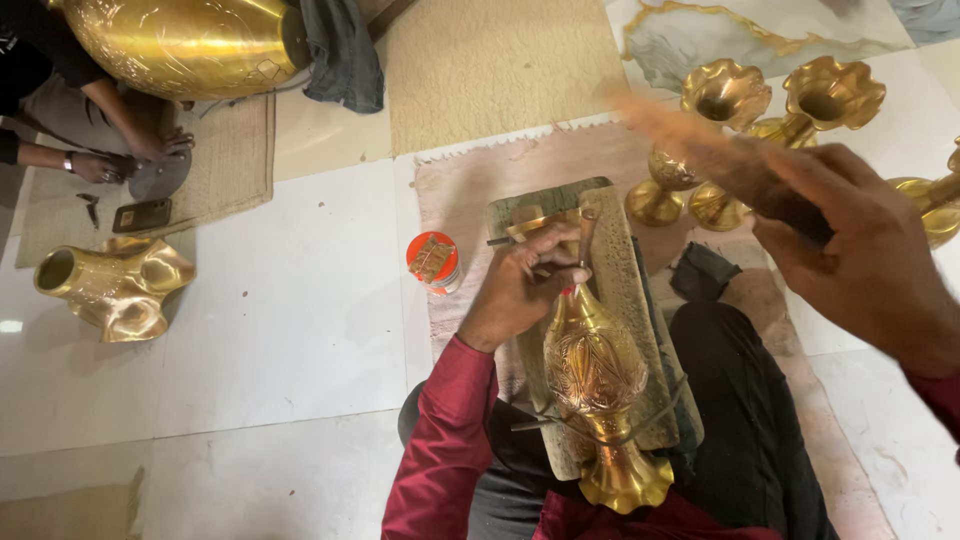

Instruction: The person sits on the floor with a brass vase held on a wooden board and engraves a decorative pattern into it, holding a chisel against the metal with one hand and striking it with a wooden mallet in the other. They reposition the chisel repeatedly to work the pattern across the vase surface.

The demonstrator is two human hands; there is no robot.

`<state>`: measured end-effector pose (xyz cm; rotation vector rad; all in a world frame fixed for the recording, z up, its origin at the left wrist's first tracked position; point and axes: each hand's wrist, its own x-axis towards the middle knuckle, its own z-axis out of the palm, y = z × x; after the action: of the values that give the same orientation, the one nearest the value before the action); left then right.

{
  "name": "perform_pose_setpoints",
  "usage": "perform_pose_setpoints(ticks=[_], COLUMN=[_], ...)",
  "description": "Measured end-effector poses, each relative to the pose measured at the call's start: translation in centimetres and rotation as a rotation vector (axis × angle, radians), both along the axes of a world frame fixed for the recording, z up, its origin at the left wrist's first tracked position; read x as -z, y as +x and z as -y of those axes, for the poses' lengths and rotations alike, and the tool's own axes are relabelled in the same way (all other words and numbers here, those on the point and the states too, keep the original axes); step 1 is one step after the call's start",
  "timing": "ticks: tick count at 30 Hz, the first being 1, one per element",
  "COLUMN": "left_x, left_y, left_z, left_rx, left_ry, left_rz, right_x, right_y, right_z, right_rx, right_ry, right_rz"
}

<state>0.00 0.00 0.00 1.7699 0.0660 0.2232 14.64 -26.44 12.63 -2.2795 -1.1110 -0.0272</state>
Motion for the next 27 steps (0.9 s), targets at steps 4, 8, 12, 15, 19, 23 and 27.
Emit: perform_pose_setpoints(ticks=[4, 8, 12, 15, 19, 23, 27], left_x=[-0.2, -0.1, -0.1, 0.1, 0.3, 0.6, 1.0], left_y=[0.2, 0.4, 0.6, 0.5, 0.7, 0.2, -0.3], left_z=[-0.5, -0.8, -0.9, -1.0, -0.9, -0.6, 0.4], left_rx=[0.039, 0.092, 0.088, 0.115, 0.124, 0.060, -0.086], left_ry=[-0.012, -0.046, 0.014, -0.030, -0.055, -0.069, 0.029], left_rz=[-0.051, 0.000, -0.015, -0.018, -0.016, 0.029, 0.114], right_x=[0.3, 0.1, -0.5, -0.6, -0.5, 0.1, -0.1], right_y=[-0.6, -0.9, -0.8, -0.8, -0.1, 0.7, 1.8], right_z=[1.3, 1.5, 0.9, 0.6, 0.0, -1.1, -1.7], right_rx=[-0.119, -0.045, -0.061, -0.100, -0.170, -0.076, -0.243], right_ry=[-0.226, -0.210, -0.203, -0.094, -0.246, -0.265, -0.257], right_rz=[0.474, 0.317, 0.313, 0.273, 0.524, 0.160, 0.495])
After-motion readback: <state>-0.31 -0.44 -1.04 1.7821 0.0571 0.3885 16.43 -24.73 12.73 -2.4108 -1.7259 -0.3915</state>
